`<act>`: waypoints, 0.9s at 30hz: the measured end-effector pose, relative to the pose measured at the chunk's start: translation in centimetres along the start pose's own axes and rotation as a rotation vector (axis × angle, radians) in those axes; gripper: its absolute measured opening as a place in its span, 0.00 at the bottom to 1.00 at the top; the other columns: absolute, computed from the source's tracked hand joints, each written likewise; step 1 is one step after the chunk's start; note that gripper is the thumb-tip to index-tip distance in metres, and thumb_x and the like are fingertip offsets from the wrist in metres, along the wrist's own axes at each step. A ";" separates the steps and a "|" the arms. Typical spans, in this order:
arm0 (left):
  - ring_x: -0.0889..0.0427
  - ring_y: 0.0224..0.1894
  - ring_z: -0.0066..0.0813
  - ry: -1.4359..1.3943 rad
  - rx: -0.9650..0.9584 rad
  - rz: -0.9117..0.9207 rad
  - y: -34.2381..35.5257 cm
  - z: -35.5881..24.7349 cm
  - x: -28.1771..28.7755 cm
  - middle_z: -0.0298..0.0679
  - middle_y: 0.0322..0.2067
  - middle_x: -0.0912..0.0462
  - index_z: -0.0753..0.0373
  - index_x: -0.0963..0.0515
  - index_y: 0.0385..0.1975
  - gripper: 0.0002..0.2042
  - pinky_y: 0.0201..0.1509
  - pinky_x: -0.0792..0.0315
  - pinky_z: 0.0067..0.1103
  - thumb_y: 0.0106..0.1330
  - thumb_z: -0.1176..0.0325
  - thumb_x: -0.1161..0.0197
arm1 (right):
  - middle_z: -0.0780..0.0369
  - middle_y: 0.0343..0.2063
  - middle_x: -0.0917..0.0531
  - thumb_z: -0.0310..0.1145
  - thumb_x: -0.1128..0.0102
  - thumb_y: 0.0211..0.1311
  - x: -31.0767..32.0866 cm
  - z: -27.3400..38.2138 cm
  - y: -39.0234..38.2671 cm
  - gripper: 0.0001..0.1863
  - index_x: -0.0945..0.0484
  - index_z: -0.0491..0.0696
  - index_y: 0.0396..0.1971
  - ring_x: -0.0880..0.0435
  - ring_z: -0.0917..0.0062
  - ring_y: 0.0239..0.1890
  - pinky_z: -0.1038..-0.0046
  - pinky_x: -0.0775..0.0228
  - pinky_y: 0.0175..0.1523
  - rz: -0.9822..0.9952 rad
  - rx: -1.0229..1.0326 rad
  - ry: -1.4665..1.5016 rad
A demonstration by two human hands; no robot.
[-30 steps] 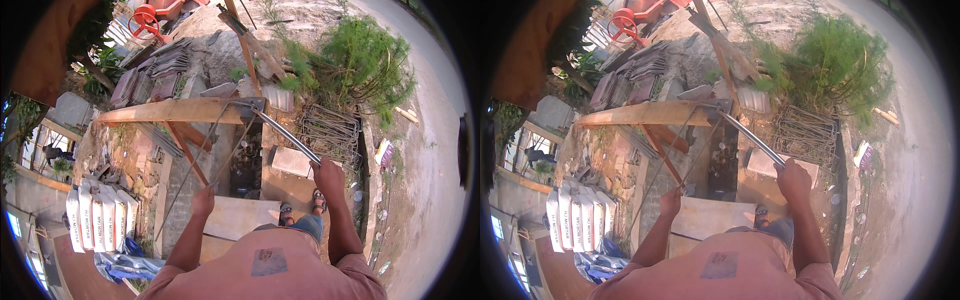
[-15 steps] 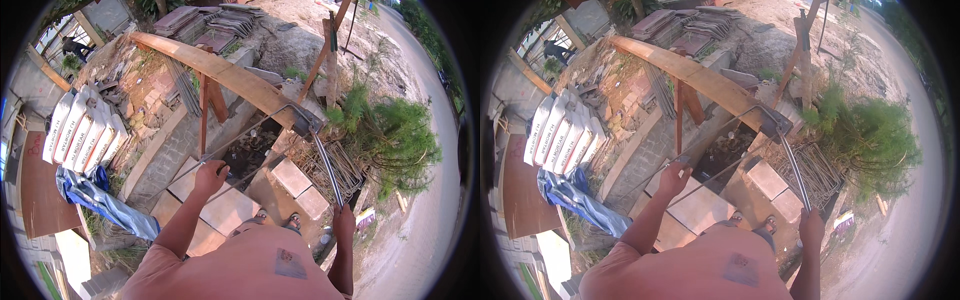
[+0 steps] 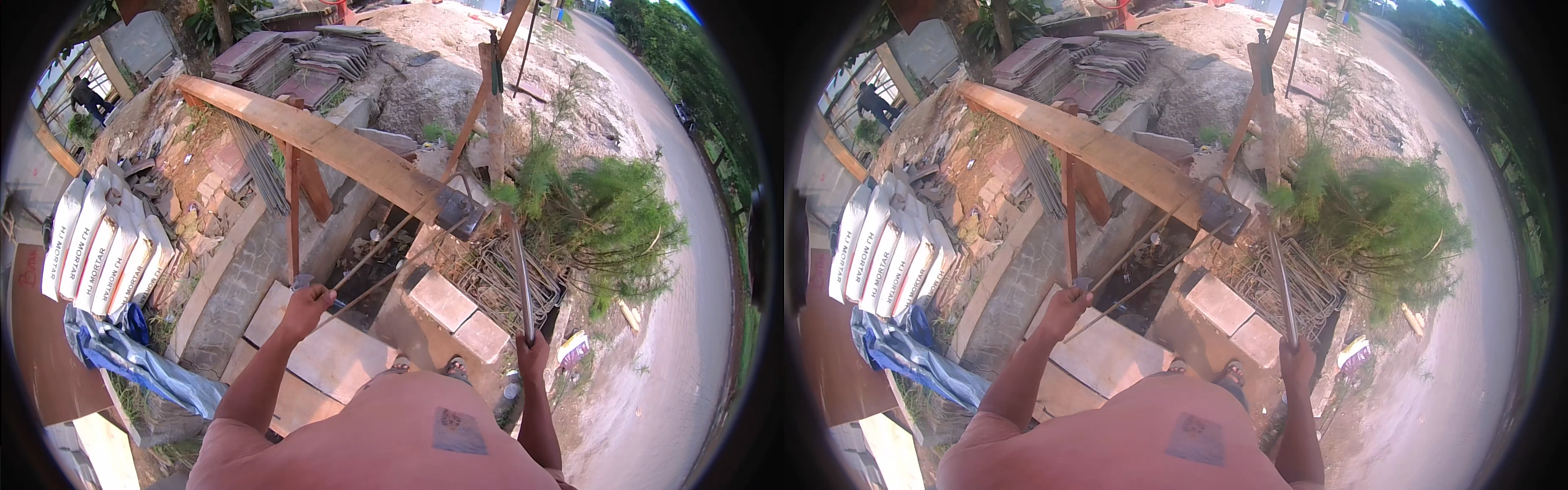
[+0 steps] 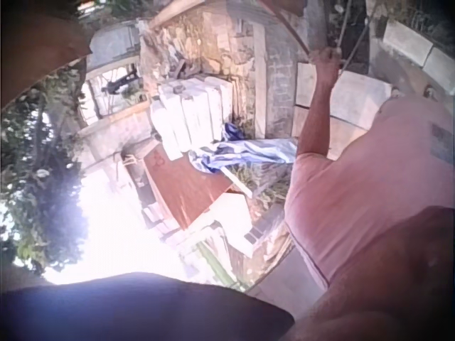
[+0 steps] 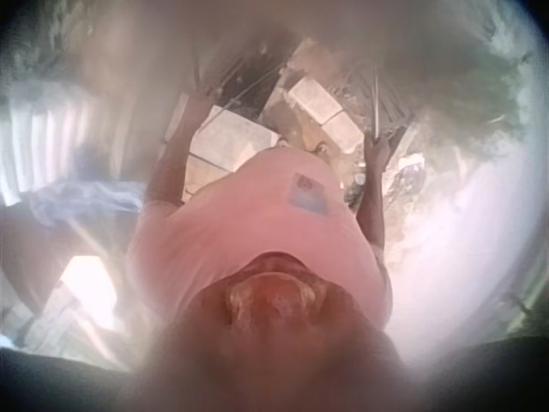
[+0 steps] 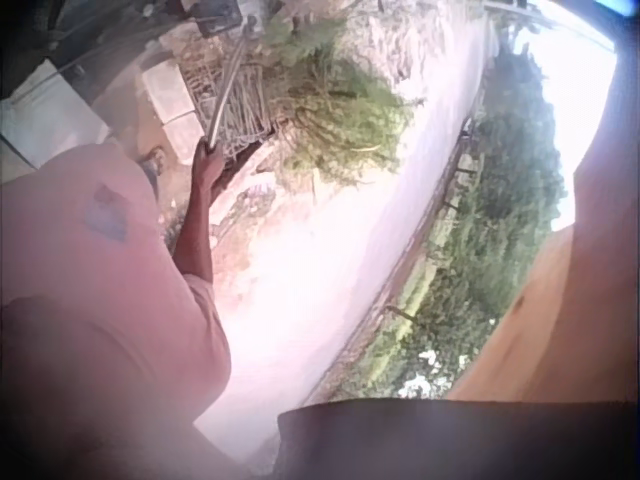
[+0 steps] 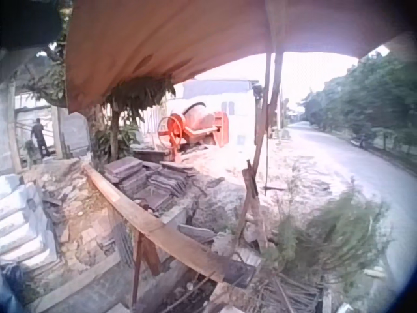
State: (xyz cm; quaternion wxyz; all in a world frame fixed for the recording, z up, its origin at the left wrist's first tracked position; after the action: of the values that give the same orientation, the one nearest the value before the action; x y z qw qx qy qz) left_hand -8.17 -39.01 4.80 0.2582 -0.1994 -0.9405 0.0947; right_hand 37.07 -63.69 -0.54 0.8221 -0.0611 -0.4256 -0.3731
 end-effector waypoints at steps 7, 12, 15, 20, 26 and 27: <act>0.39 0.18 0.12 -0.587 -0.234 -0.196 -0.3 -6.2 -2.8 0.27 0.17 0.33 0.61 0.27 0.26 0.14 0.20 0.45 0.15 0.71 0.60 0.45 | 0.66 0.15 0.23 0.35 0.37 0.62 -3.7 7.2 -2.0 0.13 0.25 0.44 0.23 0.27 0.85 0.16 0.78 0.36 0.21 0.294 -0.347 0.650; 0.40 0.15 0.12 -1.070 -0.493 -0.081 2.5 -17.1 -8.8 0.29 0.18 0.33 0.60 0.29 0.31 0.11 0.16 0.46 0.14 0.72 0.60 0.48 | 0.65 0.33 0.19 0.35 0.42 0.66 -6.8 16.4 -1.0 0.12 0.19 0.42 0.42 0.25 0.83 0.38 0.76 0.33 0.48 0.440 -0.153 0.891; 0.39 0.19 0.11 -1.224 -0.621 0.040 2.5 -23.1 -12.0 0.27 0.21 0.32 0.59 0.29 0.33 0.10 0.20 0.44 0.13 0.73 0.61 0.48 | 0.71 0.27 0.25 0.37 0.41 0.65 -8.0 18.7 -0.1 0.14 0.20 0.42 0.42 0.31 0.86 0.31 0.79 0.37 0.39 0.374 -0.082 1.003; 0.24 0.40 0.24 -0.705 -0.885 -0.042 2.5 -26.7 -12.5 0.39 0.36 0.23 0.64 0.29 0.45 0.13 0.46 0.30 0.22 0.73 0.61 0.51 | 0.74 0.20 0.31 0.35 0.40 0.65 -7.4 15.5 1.3 0.09 0.22 0.46 0.29 0.36 0.90 0.24 0.81 0.44 0.28 0.184 -0.184 0.960; 0.39 0.66 0.41 -0.034 -1.285 -0.719 4.7 -36.4 4.4 0.50 0.62 0.37 0.69 0.41 0.64 0.26 0.69 0.47 0.34 0.72 0.60 0.49 | 0.75 0.15 0.33 0.35 0.37 0.63 -2.9 9.1 0.1 0.12 0.24 0.47 0.22 0.39 0.91 0.19 0.80 0.48 0.22 0.052 -0.315 0.873; 0.39 0.66 0.41 0.040 -1.328 -0.736 5.5 -38.8 5.8 0.50 0.62 0.37 0.69 0.41 0.65 0.27 0.69 0.47 0.33 0.72 0.59 0.48 | 0.75 0.15 0.33 0.36 0.37 0.62 -2.4 8.2 -0.2 0.13 0.24 0.47 0.21 0.39 0.91 0.19 0.80 0.48 0.22 0.049 -0.323 0.843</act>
State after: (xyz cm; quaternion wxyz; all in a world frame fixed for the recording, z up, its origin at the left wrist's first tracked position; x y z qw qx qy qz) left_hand 9.35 -28.68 38.78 0.1157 0.0121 -0.8009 -0.5874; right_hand 30.70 -59.03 2.81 0.9121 -0.0414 0.0115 -0.4077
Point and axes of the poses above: each hand's wrist, its own y-axis towards the middle knuckle, its own x-axis out of the back of the hand, z = x × y, the point moved 5 cm from there along y, towards the middle knuckle
